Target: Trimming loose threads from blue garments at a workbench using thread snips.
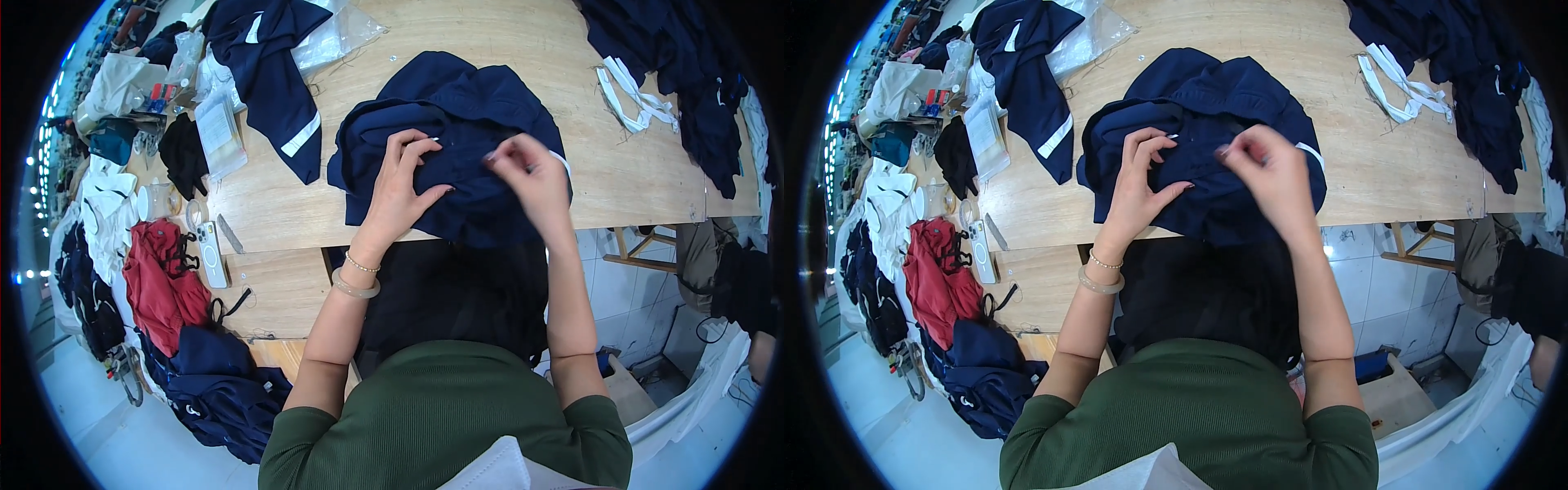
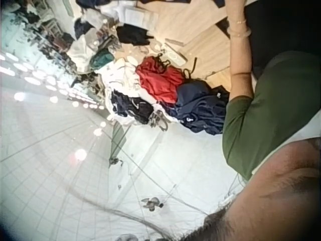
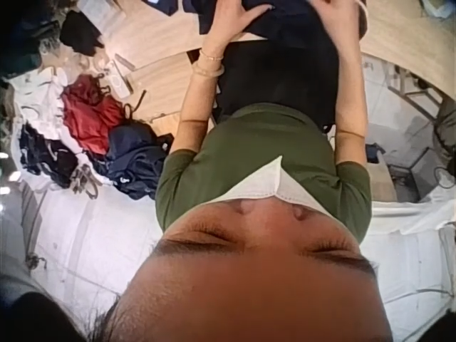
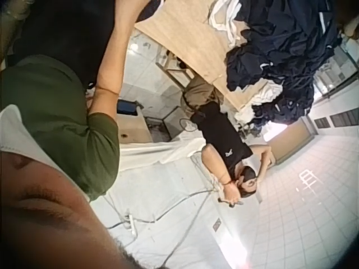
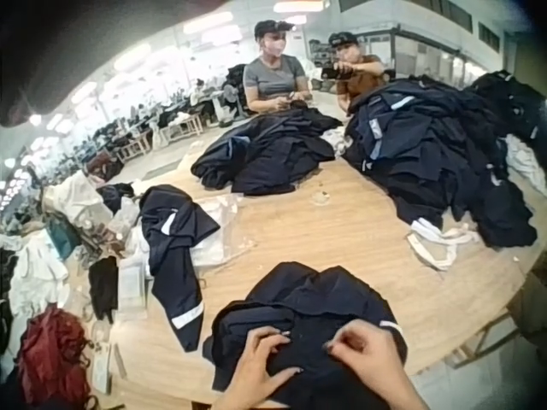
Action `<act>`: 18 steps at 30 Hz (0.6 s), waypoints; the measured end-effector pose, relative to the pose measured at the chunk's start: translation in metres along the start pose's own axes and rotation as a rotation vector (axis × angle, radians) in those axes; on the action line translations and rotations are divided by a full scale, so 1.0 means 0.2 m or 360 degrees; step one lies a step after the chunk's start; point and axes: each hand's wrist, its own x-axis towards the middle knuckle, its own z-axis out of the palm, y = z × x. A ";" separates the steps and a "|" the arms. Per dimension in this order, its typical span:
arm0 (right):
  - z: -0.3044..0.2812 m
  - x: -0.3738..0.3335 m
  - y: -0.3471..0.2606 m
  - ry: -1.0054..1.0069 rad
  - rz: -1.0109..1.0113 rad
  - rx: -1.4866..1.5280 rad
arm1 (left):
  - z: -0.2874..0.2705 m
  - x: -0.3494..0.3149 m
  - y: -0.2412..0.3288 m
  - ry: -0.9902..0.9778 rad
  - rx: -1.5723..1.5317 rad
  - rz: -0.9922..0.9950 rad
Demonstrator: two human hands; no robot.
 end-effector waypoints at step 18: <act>0.04 0.04 0.04 -0.0593 0.0566 0.1551 | 0.03 0.02 0.04 0.0050 -0.0283 -0.0078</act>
